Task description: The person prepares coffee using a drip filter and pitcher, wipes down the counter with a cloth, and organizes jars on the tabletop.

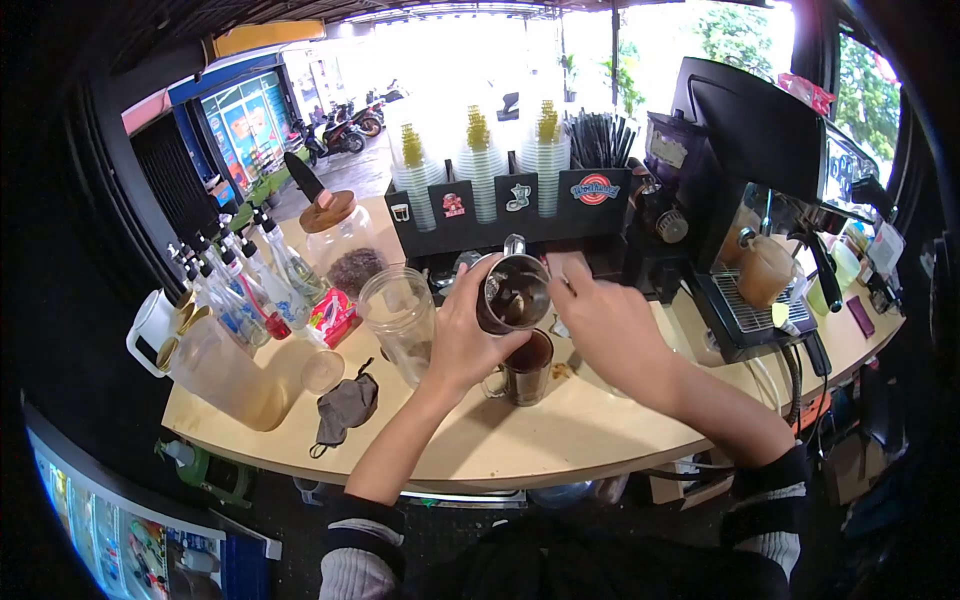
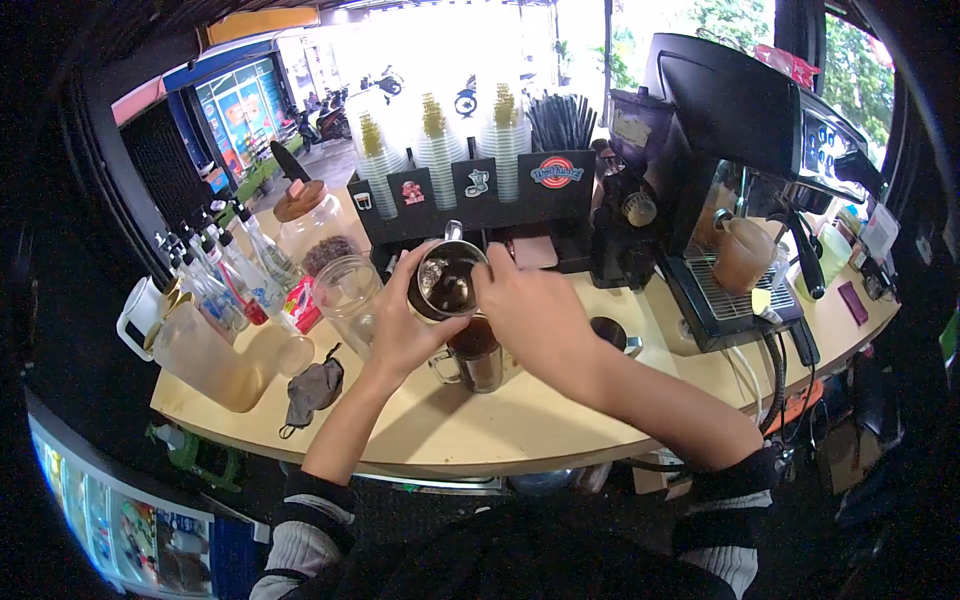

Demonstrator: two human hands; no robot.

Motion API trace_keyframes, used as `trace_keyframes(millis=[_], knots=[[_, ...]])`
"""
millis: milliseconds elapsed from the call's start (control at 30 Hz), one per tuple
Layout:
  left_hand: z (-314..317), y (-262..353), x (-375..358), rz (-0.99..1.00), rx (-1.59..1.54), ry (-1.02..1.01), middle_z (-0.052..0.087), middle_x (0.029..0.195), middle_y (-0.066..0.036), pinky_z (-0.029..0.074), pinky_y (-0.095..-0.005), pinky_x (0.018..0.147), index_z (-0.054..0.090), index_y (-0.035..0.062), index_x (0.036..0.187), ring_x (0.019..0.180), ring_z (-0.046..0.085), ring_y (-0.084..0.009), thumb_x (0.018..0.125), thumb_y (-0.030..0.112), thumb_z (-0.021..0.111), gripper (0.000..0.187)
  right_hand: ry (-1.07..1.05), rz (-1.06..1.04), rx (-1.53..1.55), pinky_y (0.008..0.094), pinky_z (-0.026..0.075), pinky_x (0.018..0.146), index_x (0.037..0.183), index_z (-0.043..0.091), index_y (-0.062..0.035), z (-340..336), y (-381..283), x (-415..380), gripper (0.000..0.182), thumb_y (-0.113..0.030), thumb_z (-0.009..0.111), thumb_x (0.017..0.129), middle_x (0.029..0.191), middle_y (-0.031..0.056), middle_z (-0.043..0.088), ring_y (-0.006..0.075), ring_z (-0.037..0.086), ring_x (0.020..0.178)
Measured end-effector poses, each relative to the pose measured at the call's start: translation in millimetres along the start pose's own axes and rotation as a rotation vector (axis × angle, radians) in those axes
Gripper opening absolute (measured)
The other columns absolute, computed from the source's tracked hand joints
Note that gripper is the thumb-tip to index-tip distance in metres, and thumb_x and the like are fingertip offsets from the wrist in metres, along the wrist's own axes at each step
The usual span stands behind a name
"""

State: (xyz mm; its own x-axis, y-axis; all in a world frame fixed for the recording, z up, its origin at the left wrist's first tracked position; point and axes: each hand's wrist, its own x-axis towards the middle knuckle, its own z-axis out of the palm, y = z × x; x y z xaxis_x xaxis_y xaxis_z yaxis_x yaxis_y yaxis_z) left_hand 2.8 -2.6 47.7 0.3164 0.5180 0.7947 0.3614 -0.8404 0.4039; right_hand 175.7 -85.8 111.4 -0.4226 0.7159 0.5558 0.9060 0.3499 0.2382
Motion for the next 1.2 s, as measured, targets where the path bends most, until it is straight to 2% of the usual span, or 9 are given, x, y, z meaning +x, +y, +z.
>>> trace_keyframes(millis=[267, 367, 467, 533, 733, 800, 933, 1133, 1200], knots=[[4.3, 1.2, -1.0, 0.088, 0.105, 0.067, 0.06, 0.12, -0.016, 0.039, -0.0491, 0.105, 0.047, 0.001, 0.126, 0.107, 0.059, -0.0381, 0.052, 0.014, 0.087, 0.085, -0.104, 0.062, 0.05, 0.0338, 0.054, 0.051, 0.094, 0.051, 0.0042, 9.4, -11.7, -7.5, 0.02, -0.003, 0.059, 0.076, 0.09, 0.0142, 0.053, 0.0266, 0.066, 0.062], [6.5, 6.0, -2.5, 0.08, 0.106, 0.064, 0.06, 0.119, -0.016, 0.039, -0.049, 0.105, 0.048, 0.0008, 0.126, 0.107, 0.059, -0.0376, 0.053, 0.014, 0.087, 0.085, -0.154, 0.153, 0.134, 0.0381, 0.054, 0.059, 0.1, 0.049, 0.0057, 7.4, -9.7, -8.8, 0.029, 0.003, 0.058, 0.073, 0.096, 0.0178, 0.051, 0.0314, 0.065, 0.068], [6.5, 4.0, -4.8, 0.019, 0.052, 0.044, 0.06, 0.119, -0.015, 0.038, -0.0489, 0.106, 0.047, 0.002, 0.127, 0.106, 0.06, -0.0368, 0.053, 0.014, 0.087, 0.085, -0.05, 0.085, 0.185, 0.0382, 0.054, 0.06, 0.103, 0.049, 0.0044, 10.9, -5.1, -8.3, 0.031, 0.002, 0.058, 0.073, 0.097, 0.0166, 0.051, 0.0309, 0.065, 0.073], [6.5, 1.5, -6.2, -0.023, 0.0, 0.023, 0.06, 0.119, -0.014, 0.038, -0.0489, 0.107, 0.047, 0.0029, 0.127, 0.106, 0.06, -0.0363, 0.053, 0.014, 0.087, 0.085, 0.028, -0.052, 0.082, 0.0314, 0.055, 0.058, 0.096, 0.052, 0.0012, 13.0, -6.2, -10.9, 0.026, -0.005, 0.061, 0.073, 0.094, 0.0112, 0.052, 0.023, 0.064, 0.077], [4.6, 2.1, -4.6, -0.008, -0.022, 0.028, 0.063, 0.117, -0.015, 0.04, -0.0422, 0.105, 0.049, 0.0028, 0.125, 0.109, 0.062, -0.0301, 0.053, 0.012, 0.088, 0.082, 0.099, -0.111, 0.107, 0.0303, 0.053, 0.059, 0.095, 0.055, -0.0015, 11.8, 3.7, -8.4, 0.025, -0.008, 0.062, 0.071, 0.096, 0.0092, 0.05, 0.0217, 0.059, 0.083], [3.4, -0.2, -4.3, 0.024, -0.072, 0.025, 0.061, 0.12, -0.012, 0.033, -0.0494, 0.11, 0.046, 0.0073, 0.129, 0.105, 0.062, -0.0341, 0.055, 0.012, 0.086, 0.084, 0.105, -0.126, 0.103, 0.0328, 0.054, 0.063, 0.096, 0.055, -0.0019, 13.2, 1.7, -10.0, 0.026, -0.008, 0.062, 0.072, 0.095, 0.009, 0.05, 0.0221, 0.059, 0.083], [3.3, 2.4, -3.7, 0.006, -0.085, 0.051, 0.061, 0.121, -0.011, 0.031, -0.0501, 0.111, 0.045, 0.0073, 0.129, 0.105, 0.062, -0.0336, 0.056, 0.012, 0.085, 0.083, 0.106, -0.051, 0.148, 0.0367, 0.053, 0.068, 0.1, 0.056, -0.0018, 16.4, 9.0, -15.0, 0.028, -0.006, 0.061, 0.073, 0.097, 0.0101, 0.051, 0.0261, 0.059, 0.084], [-0.1, 0.6, -3.5, -0.086, -0.149, 0.046, 0.062, 0.119, -0.013, 0.042, -0.0413, 0.103, 0.048, 0.0065, 0.126, 0.105, 0.063, -0.0289, 0.057, 0.014, 0.086, 0.079, 0.119, 0.172, 0.582, 0.0348, 0.049, 0.066, 0.107, 0.059, -0.0006, 6.9, 27.4, -38.0, 0.025, 0.001, 0.054, 0.083, 0.096, 0.0124, 0.056, 0.028, 0.058, 0.08], [-3.2, 2.8, -3.3, -0.172, -0.144, 0.032, 0.059, 0.119, -0.008, 0.045, -0.0319, 0.096, 0.048, 0.0044, 0.127, 0.108, 0.059, -0.0185, 0.057, 0.014, 0.087, 0.081, 0.109, 0.255, 0.738, 0.0335, 0.047, 0.065, 0.107, 0.06, -0.0002, 2.0, 35.8, -47.1, 0.022, 0.002, 0.052, 0.087, 0.093, 0.0129, 0.057, 0.026, 0.057, 0.078]])
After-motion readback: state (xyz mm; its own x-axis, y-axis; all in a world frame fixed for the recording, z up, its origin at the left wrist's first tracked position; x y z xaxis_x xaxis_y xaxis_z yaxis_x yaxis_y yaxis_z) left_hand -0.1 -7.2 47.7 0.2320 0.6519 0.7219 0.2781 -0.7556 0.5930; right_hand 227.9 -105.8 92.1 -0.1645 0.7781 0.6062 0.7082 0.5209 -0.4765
